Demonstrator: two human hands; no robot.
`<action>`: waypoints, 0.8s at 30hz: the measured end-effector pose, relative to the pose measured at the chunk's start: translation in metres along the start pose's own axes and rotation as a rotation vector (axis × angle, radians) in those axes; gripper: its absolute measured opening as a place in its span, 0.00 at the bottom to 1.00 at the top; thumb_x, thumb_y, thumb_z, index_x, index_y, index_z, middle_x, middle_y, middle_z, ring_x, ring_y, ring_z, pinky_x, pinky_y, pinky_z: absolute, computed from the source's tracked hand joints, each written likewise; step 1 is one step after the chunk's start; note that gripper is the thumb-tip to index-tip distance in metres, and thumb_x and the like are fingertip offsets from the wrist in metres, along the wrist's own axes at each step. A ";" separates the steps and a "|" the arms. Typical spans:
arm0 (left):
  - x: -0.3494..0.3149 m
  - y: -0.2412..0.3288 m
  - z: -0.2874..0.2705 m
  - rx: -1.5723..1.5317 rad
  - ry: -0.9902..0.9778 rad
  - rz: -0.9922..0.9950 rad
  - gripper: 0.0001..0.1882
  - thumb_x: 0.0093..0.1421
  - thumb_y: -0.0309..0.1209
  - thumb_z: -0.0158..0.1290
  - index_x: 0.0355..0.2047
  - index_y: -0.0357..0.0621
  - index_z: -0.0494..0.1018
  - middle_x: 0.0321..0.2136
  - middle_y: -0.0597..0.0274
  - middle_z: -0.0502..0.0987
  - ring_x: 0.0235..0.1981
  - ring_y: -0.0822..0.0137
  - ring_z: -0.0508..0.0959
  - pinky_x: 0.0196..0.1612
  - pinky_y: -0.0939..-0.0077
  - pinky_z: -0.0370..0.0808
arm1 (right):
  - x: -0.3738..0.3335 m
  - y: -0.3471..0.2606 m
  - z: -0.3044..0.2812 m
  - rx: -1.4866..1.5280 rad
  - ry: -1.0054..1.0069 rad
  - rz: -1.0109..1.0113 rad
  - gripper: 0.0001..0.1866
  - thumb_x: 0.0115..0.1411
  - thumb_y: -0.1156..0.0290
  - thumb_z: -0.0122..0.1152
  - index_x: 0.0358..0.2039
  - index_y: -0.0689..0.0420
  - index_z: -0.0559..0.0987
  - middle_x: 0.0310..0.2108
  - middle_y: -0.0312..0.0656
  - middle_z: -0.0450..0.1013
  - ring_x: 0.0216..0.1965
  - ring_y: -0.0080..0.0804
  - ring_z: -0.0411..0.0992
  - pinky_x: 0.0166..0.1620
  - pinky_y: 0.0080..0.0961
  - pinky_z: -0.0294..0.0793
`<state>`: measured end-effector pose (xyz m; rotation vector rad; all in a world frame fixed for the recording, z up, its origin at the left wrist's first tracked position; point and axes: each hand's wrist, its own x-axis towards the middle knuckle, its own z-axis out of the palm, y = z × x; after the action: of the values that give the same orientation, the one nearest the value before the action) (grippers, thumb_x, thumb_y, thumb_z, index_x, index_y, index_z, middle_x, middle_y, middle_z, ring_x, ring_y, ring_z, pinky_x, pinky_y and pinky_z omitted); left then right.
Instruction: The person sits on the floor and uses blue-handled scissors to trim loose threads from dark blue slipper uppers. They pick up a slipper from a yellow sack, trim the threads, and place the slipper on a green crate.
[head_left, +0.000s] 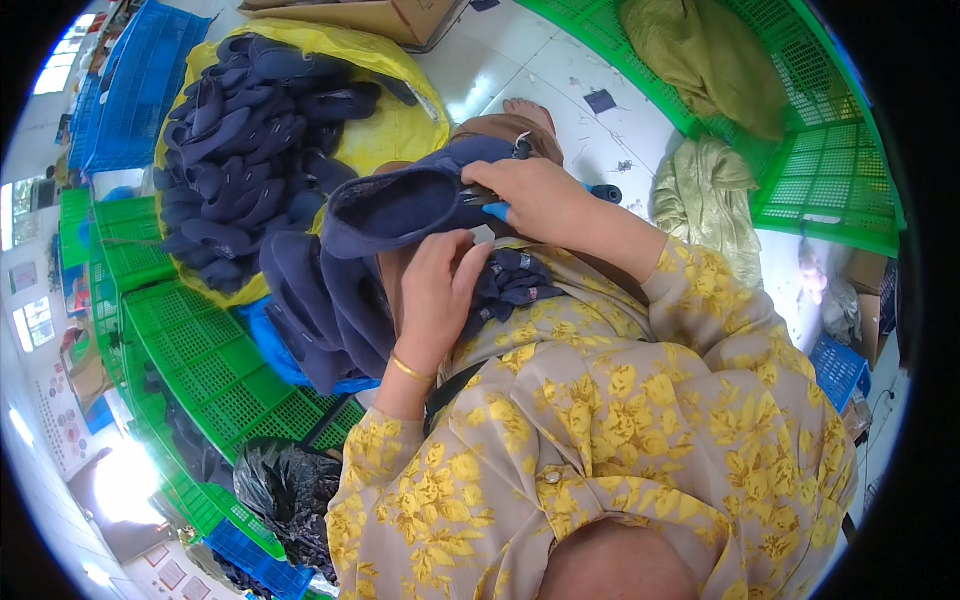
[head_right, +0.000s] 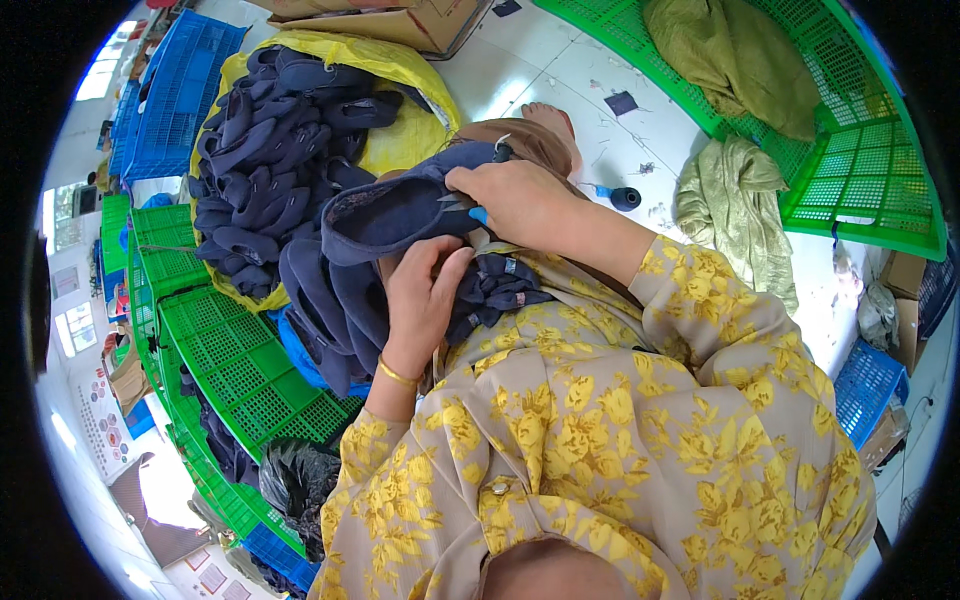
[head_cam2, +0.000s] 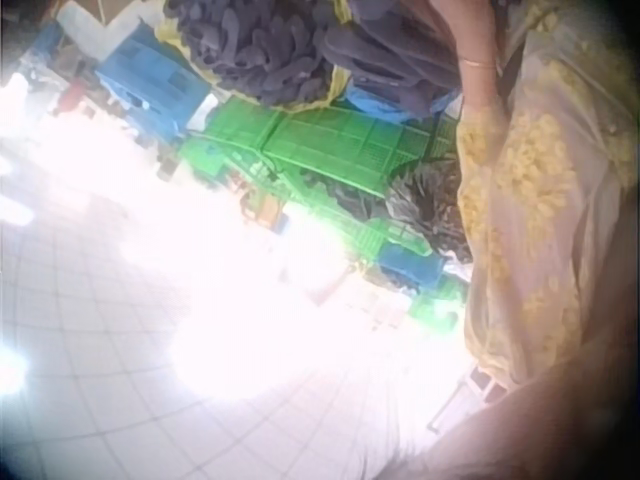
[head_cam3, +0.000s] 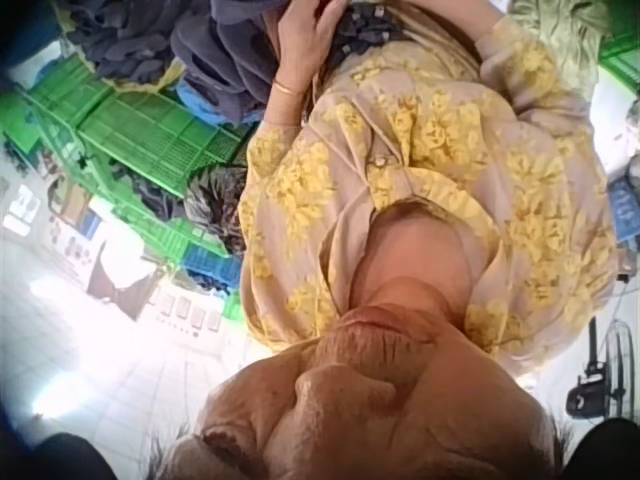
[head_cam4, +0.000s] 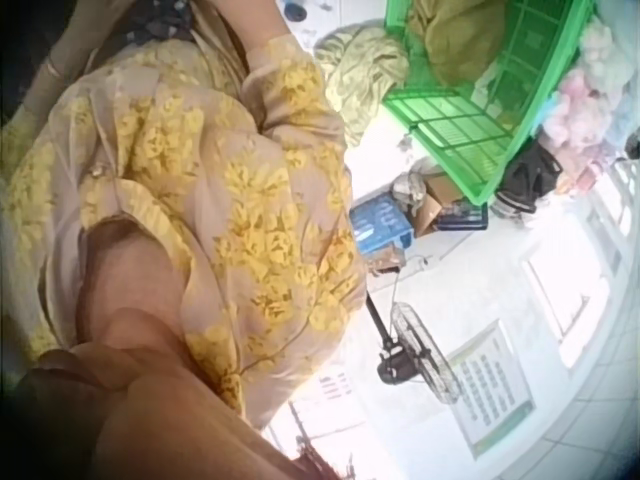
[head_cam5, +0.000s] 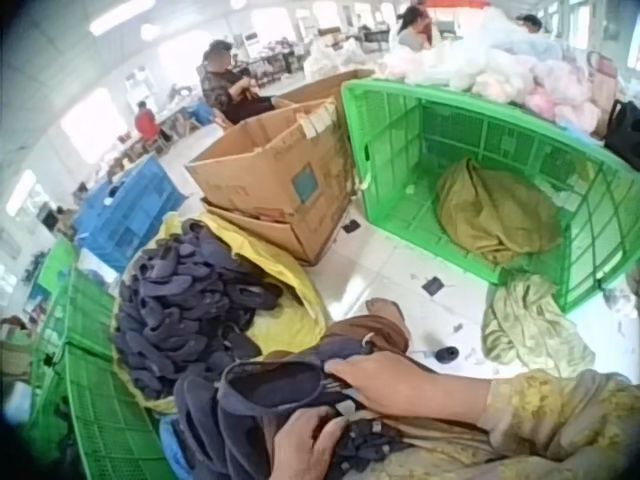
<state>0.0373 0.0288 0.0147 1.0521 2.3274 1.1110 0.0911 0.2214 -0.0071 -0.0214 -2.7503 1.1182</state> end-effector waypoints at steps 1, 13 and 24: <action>0.002 -0.004 0.006 -0.076 -0.054 -0.144 0.12 0.58 0.32 0.58 0.36 0.34 0.75 0.31 0.56 0.78 0.32 0.67 0.77 0.38 0.77 0.73 | 0.000 -0.002 -0.002 0.062 -0.009 0.022 0.16 0.51 0.78 0.56 0.42 0.57 0.72 0.31 0.50 0.75 0.34 0.52 0.74 0.36 0.43 0.72; -0.016 0.007 0.022 0.142 -0.274 -0.068 0.22 0.49 0.39 0.64 0.33 0.37 0.66 0.30 0.41 0.75 0.32 0.44 0.77 0.34 0.60 0.74 | -0.039 -0.007 -0.018 0.012 -0.377 -0.015 0.10 0.50 0.72 0.62 0.34 0.61 0.75 0.28 0.48 0.72 0.32 0.47 0.72 0.36 0.37 0.70; -0.027 -0.012 0.034 0.372 -0.063 0.354 0.10 0.51 0.30 0.59 0.29 0.44 0.68 0.24 0.60 0.69 0.25 0.61 0.75 0.24 0.68 0.71 | -0.057 -0.019 -0.017 0.282 -0.339 0.070 0.07 0.48 0.76 0.58 0.28 0.62 0.72 0.26 0.52 0.71 0.32 0.53 0.71 0.34 0.40 0.68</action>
<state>0.0694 0.0207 -0.0158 1.6595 2.4119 0.7492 0.1509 0.2151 0.0088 0.1205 -2.8603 1.6574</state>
